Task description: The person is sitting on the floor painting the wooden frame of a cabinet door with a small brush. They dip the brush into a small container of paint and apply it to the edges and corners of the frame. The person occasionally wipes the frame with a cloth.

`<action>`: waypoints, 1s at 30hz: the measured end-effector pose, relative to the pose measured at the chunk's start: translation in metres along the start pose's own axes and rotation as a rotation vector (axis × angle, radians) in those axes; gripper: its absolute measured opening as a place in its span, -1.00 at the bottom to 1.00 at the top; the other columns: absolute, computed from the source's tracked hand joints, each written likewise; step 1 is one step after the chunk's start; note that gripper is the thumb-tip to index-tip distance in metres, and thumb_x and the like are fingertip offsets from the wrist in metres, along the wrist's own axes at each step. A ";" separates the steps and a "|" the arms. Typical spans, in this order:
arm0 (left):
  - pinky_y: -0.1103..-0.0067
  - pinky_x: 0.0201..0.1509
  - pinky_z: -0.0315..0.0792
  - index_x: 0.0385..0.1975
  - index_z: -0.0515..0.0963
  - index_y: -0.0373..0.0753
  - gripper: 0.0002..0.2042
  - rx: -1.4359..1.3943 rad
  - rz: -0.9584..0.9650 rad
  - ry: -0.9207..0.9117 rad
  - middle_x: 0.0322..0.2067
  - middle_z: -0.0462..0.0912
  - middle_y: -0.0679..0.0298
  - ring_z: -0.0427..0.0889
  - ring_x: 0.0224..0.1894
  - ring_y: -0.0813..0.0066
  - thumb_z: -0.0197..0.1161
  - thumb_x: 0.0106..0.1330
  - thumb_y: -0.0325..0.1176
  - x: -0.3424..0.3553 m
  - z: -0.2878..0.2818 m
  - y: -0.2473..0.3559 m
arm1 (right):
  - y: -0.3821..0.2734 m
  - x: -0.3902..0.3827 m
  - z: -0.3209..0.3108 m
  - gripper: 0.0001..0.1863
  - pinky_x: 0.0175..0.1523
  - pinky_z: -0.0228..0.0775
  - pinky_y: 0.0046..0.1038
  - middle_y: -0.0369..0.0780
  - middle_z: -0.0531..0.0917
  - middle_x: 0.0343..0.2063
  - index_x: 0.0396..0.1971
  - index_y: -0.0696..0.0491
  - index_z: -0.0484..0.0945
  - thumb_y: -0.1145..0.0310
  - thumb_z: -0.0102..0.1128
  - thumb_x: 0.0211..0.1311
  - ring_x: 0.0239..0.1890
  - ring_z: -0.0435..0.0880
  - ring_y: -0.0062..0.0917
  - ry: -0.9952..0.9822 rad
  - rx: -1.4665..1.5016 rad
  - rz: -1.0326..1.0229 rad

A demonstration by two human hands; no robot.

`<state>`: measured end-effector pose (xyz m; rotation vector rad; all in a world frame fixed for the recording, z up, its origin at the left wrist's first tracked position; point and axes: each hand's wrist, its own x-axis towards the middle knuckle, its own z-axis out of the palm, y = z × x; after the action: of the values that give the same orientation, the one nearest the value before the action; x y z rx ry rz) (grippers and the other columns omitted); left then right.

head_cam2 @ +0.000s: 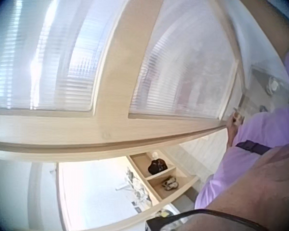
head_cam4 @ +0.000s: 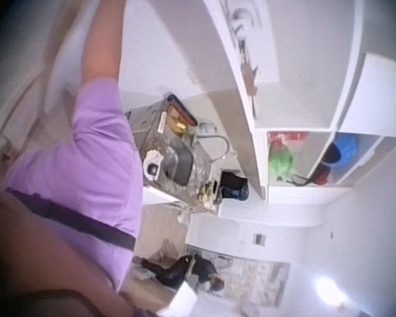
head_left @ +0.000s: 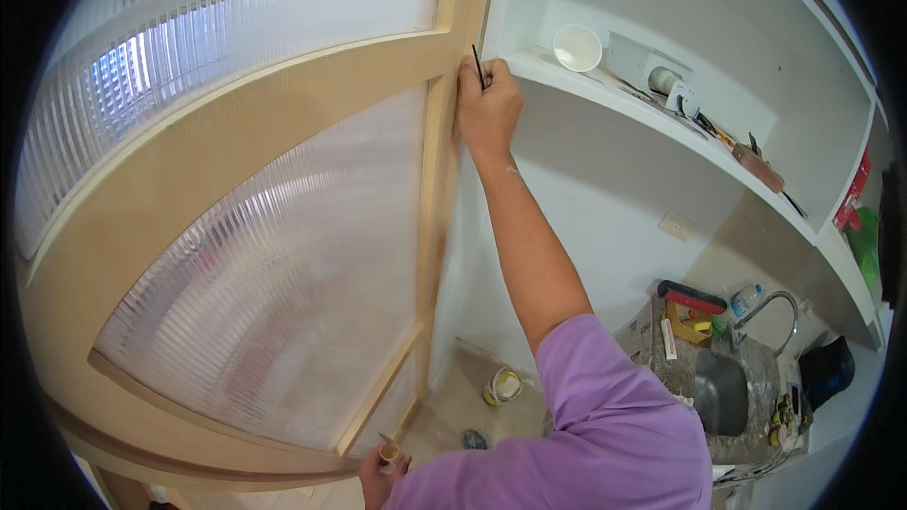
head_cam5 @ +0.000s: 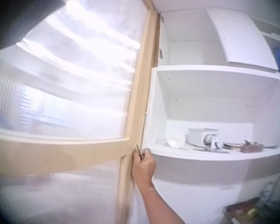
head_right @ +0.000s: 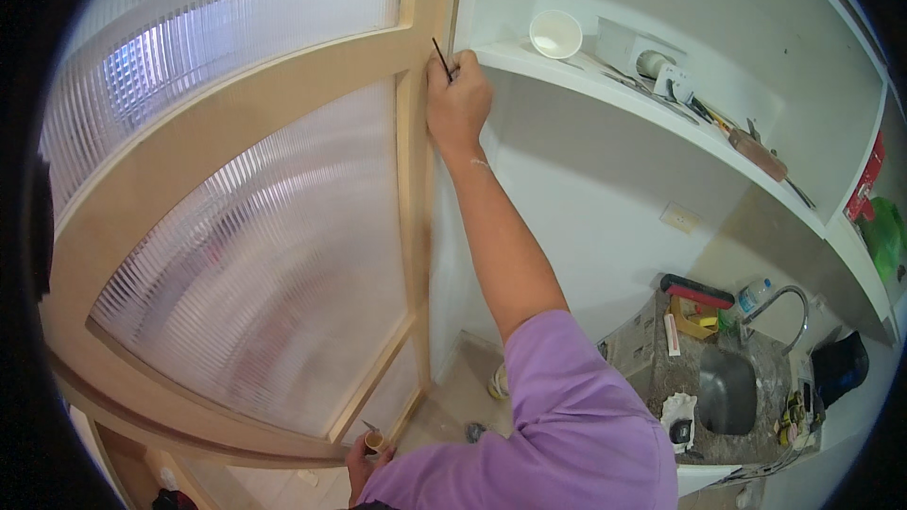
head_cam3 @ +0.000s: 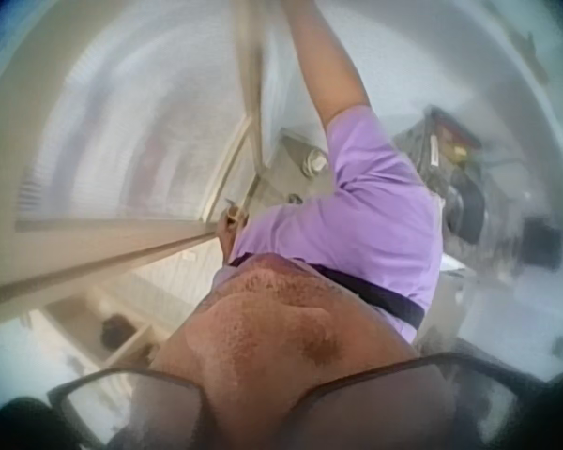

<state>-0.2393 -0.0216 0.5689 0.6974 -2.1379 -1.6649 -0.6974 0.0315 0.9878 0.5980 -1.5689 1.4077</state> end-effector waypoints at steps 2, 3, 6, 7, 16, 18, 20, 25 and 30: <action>0.48 -0.05 0.57 0.02 0.63 -0.33 -0.58 -0.002 0.008 -0.012 -0.26 0.76 0.22 0.69 -0.22 0.47 0.61 0.18 -0.45 -0.001 -0.004 0.007 | 0.020 -0.027 -0.004 -0.60 -0.36 0.35 -0.15 -0.08 0.51 -0.62 -0.47 0.15 0.41 0.20 0.38 0.38 -0.56 0.46 -0.16 -0.039 -0.089 -0.009; 0.48 -0.04 0.57 0.01 0.63 -0.34 -0.58 -0.005 0.009 -0.011 -0.26 0.76 0.21 0.69 -0.22 0.47 0.61 0.18 -0.45 -0.002 -0.006 0.008 | 0.028 -0.048 -0.009 -0.59 -0.36 0.34 -0.14 -0.06 0.50 -0.62 -0.47 0.15 0.39 0.20 0.37 0.38 -0.56 0.44 -0.16 -0.096 -0.129 0.031; 0.47 -0.03 0.57 0.01 0.64 -0.34 -0.58 0.012 0.080 -0.013 -0.24 0.76 0.20 0.69 -0.21 0.45 0.62 0.18 -0.44 -0.003 -0.012 -0.008 | 0.071 -0.137 -0.043 -0.58 -0.36 0.33 -0.15 -0.04 0.48 -0.60 -0.45 0.16 0.35 0.20 0.35 0.39 -0.55 0.41 -0.19 -0.248 -0.135 0.207; 0.46 -0.03 0.57 0.01 0.64 -0.33 -0.58 0.014 0.119 -0.032 -0.23 0.76 0.19 0.70 -0.21 0.45 0.62 0.18 -0.44 -0.003 -0.010 -0.016 | 0.094 -0.170 -0.068 -0.56 -0.35 0.35 -0.16 -0.05 0.49 -0.59 -0.43 0.17 0.35 0.17 0.36 0.41 -0.55 0.42 -0.21 -0.256 -0.180 0.215; 0.46 -0.02 0.58 0.02 0.65 -0.32 -0.56 0.079 0.184 -0.252 -0.21 0.78 0.19 0.72 -0.20 0.40 0.65 0.21 -0.33 -0.005 -0.018 -0.040 | 0.109 -0.417 -0.299 -0.65 -0.21 0.52 -0.09 0.00 0.70 -0.47 -0.29 0.16 0.59 0.12 0.33 0.41 -0.36 0.72 0.01 -0.662 -0.606 0.646; 0.43 -0.06 0.58 0.01 0.67 -0.30 -0.53 0.093 0.188 -0.259 -0.21 0.77 0.16 0.70 -0.23 0.33 0.68 0.17 -0.24 0.001 -0.015 -0.048 | 0.091 -0.412 -0.315 -0.65 -0.20 0.53 -0.10 0.00 0.71 -0.46 -0.28 0.15 0.61 0.11 0.33 0.40 -0.34 0.73 0.00 -0.692 -0.637 0.734; 0.41 -0.08 0.57 -0.01 0.67 -0.29 -0.52 0.102 0.211 -0.281 -0.22 0.76 0.14 0.68 -0.25 0.28 0.68 0.16 -0.20 0.002 -0.006 -0.043 | 0.091 -0.410 -0.336 -0.65 -0.18 0.54 -0.10 0.00 0.72 -0.45 -0.28 0.14 0.63 0.10 0.32 0.40 -0.33 0.74 0.00 -0.700 -0.657 0.753; 0.35 -0.05 0.56 -0.03 0.66 -0.33 -0.62 0.251 0.263 -0.372 -0.24 0.75 0.10 0.68 -0.24 0.20 0.59 0.22 -0.32 0.030 0.040 0.012 | 0.132 -0.409 -0.370 -0.61 -0.19 0.54 -0.11 0.01 0.74 -0.38 -0.29 0.11 0.67 0.03 0.28 0.45 -0.30 0.73 0.00 -0.687 -0.627 0.659; 0.37 0.13 0.56 0.10 0.63 -0.37 -0.62 0.150 0.305 -0.388 -0.08 0.77 0.10 0.72 -0.04 0.33 0.52 0.31 -0.46 0.041 0.093 0.054 | 0.115 -0.387 -0.362 -0.63 -0.12 0.53 -0.04 0.03 0.74 -0.34 -0.25 0.11 0.68 0.06 0.26 0.47 -0.26 0.72 0.03 -0.743 -0.465 0.705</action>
<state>-0.3327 0.0402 0.5959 0.0720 -2.4993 -1.5824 -0.5029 0.3188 0.5709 0.2868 -2.8035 1.2696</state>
